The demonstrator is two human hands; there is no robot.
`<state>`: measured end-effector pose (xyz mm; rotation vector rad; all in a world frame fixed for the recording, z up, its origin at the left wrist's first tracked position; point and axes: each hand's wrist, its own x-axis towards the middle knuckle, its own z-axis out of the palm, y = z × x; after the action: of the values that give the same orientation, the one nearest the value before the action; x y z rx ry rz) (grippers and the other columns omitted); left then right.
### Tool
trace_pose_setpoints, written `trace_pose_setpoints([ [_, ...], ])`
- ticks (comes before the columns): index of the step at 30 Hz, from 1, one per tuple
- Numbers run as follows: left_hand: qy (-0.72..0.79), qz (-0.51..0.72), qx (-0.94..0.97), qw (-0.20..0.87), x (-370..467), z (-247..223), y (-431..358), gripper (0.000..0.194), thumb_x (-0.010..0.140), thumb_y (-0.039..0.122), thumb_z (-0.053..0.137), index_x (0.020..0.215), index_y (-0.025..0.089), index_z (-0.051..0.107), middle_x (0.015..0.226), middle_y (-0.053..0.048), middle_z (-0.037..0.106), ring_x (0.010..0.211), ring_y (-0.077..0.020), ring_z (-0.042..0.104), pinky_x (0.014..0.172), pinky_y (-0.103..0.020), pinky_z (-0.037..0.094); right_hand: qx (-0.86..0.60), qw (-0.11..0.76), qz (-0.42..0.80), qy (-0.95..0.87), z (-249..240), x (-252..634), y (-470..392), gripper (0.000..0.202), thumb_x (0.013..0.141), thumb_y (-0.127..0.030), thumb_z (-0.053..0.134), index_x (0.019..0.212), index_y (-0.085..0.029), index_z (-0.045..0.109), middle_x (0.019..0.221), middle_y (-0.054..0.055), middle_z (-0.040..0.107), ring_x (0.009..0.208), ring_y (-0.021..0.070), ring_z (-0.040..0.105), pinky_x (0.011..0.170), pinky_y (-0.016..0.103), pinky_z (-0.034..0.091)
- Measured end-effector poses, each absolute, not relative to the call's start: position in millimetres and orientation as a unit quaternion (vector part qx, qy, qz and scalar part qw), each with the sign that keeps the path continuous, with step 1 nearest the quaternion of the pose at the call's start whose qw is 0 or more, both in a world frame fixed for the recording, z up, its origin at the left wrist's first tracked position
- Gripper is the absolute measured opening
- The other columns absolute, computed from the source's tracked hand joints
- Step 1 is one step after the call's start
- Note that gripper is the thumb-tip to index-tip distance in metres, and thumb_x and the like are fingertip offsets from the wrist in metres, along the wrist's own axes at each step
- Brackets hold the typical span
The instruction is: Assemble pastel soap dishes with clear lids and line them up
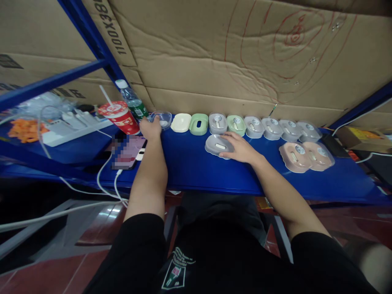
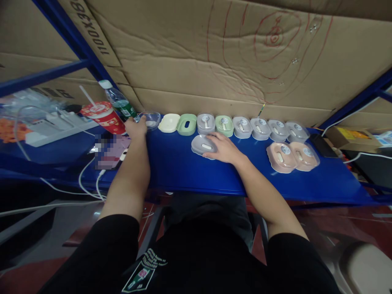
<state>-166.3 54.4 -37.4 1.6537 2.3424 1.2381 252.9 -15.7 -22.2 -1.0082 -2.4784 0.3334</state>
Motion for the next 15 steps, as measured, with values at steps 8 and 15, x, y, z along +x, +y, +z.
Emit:
trace_pose_setpoints([
  [8, 0.796, 0.493, 0.350, 0.028, -154, -22, 51, 0.053, 0.111, 0.036, 0.059, 0.150, 0.000, 0.053, 0.155, -0.021, 0.057, 0.150, -0.0391, 0.049, 0.123, -0.062, 0.033, -0.377, 0.162, 0.127, -0.903, -28, 253, -15, 0.097, 0.085, -0.071, 0.083, 0.165, -0.025, 0.050, 0.171, 0.018, 0.048, 0.152, 0.0496, 0.052, 0.123, 0.070, 0.048],
  [15, 0.563, 0.532, 0.622, 0.113, -89, -4, 39, 0.056, 0.096, 0.059, 0.075, 0.137, 0.021, 0.070, 0.129, -0.011, 0.076, 0.125, -0.0290, 0.070, 0.113, -0.048, 0.053, -0.332, 0.290, 0.118, -0.890, -25, 248, -16, 0.080, 0.099, -0.071, 0.065, 0.162, -0.024, 0.051, 0.160, 0.019, 0.056, 0.150, 0.0430, 0.054, 0.125, 0.067, 0.046],
])
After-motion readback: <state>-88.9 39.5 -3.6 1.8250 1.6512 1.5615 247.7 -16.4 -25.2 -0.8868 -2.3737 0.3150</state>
